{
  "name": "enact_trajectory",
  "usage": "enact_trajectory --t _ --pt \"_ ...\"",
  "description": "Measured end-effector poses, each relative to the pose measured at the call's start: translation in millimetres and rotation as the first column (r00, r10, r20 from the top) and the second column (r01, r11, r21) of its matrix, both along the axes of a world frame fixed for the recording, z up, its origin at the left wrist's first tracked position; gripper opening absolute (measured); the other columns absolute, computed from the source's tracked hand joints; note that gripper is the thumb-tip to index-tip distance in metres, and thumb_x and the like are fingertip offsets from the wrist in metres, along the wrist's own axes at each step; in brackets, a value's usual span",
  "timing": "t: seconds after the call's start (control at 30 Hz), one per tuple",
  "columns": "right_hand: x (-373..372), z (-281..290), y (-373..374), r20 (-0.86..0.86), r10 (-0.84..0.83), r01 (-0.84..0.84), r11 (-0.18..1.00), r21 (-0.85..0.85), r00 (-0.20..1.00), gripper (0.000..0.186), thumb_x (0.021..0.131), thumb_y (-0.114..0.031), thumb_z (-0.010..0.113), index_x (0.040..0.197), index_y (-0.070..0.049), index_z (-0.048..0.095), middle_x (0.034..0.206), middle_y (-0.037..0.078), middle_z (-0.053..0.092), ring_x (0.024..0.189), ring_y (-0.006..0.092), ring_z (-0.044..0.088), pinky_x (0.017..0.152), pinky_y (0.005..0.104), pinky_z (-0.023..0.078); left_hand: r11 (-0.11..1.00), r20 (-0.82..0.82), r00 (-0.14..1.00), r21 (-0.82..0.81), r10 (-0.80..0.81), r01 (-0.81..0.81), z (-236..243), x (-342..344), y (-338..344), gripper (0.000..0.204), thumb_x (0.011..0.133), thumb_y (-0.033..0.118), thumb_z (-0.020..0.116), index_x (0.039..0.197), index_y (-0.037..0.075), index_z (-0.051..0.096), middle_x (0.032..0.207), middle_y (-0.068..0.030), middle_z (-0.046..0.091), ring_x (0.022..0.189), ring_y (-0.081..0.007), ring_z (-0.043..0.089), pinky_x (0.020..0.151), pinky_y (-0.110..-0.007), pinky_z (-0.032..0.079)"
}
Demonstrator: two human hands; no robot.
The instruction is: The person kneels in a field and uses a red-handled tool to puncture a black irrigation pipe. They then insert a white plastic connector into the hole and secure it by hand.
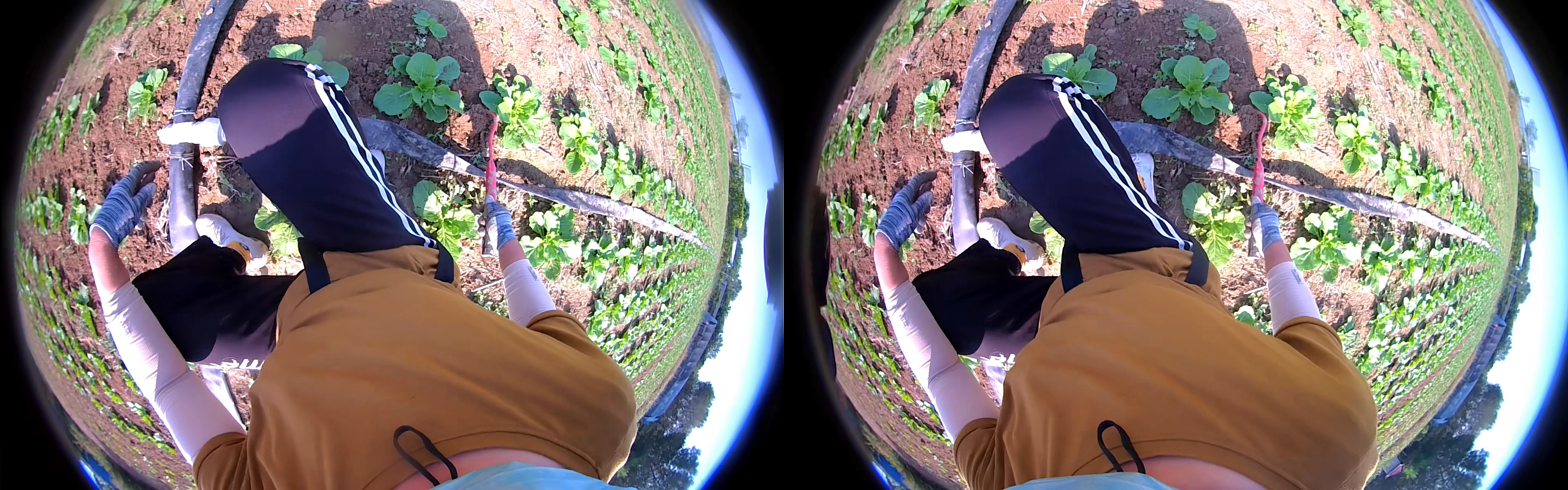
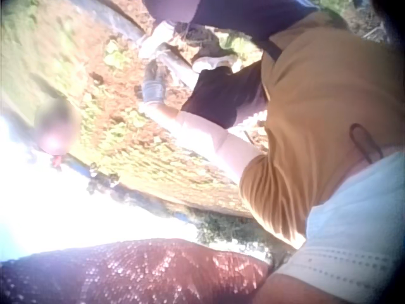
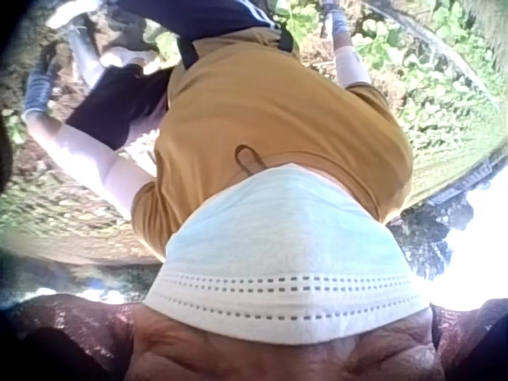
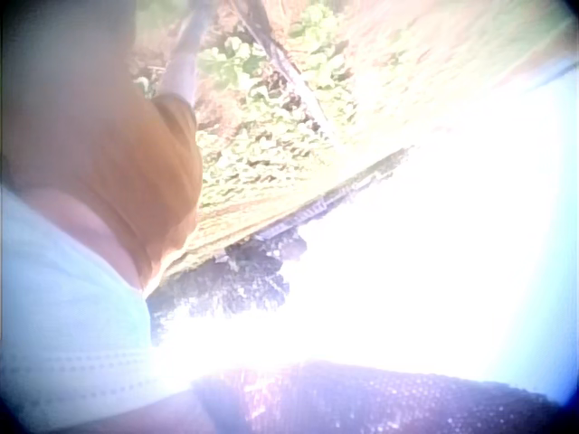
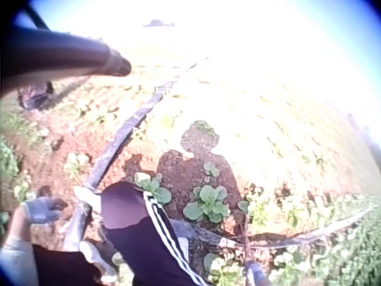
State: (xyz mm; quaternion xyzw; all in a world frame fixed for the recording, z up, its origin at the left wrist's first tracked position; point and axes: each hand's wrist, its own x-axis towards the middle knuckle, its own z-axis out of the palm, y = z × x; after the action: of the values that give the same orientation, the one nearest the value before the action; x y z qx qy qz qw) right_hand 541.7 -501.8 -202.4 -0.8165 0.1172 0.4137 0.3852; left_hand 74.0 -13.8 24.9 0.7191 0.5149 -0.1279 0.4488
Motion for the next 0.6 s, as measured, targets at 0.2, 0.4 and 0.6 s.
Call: enact_trajectory --t 0.2,0.4,0.6 --pt "32 -6 17 -0.093 -0.08 0.097 0.976 0.193 0.992 0.042 0.081 -0.05 0.058 0.083 -0.009 0.054 0.06 -0.001 0.048 0.047 0.013 0.048 0.039 0.0257 0.037 0.981 -0.041 0.987 0.11 -0.157 0.161 12 -14 2 0.042 0.091 0.018 0.049 0.131 0.011 0.039 0.116 -0.0081 0.056 0.059 -0.0069 0.044 0.053 -0.022 0.043" --pt "43 39 106 -0.055 -0.054 0.072 0.907 0.414 0.997 0.051 0.082 -0.058 0.052 0.09 -0.008 0.048 0.055 -0.002 0.042 0.041 0.0108 0.041 0.034 0.0254 0.032 0.989 -0.053 0.998 0.144 -0.026 0.034 26 -24 -5 0.038 0.092 0.026 0.048 0.129 0.019 0.042 0.112 -0.0049 0.058 0.061 -0.0087 0.047 0.056 -0.024 0.045" --pt "86 151 240 0.127 0.235 -0.266 0.867 0.422 0.964 0.041 0.086 -0.049 0.051 0.094 -0.009 0.048 0.057 -0.003 0.044 0.04 0.0089 0.041 0.034 0.0232 0.034 0.981 -0.008 0.999 0.19 -0.049 0.049 12 -68 5 0.042 0.091 0.023 0.05 0.132 0.016 0.04 0.126 -0.0079 0.051 0.121 -0.0177 0.044 0.096 -0.029 0.038"
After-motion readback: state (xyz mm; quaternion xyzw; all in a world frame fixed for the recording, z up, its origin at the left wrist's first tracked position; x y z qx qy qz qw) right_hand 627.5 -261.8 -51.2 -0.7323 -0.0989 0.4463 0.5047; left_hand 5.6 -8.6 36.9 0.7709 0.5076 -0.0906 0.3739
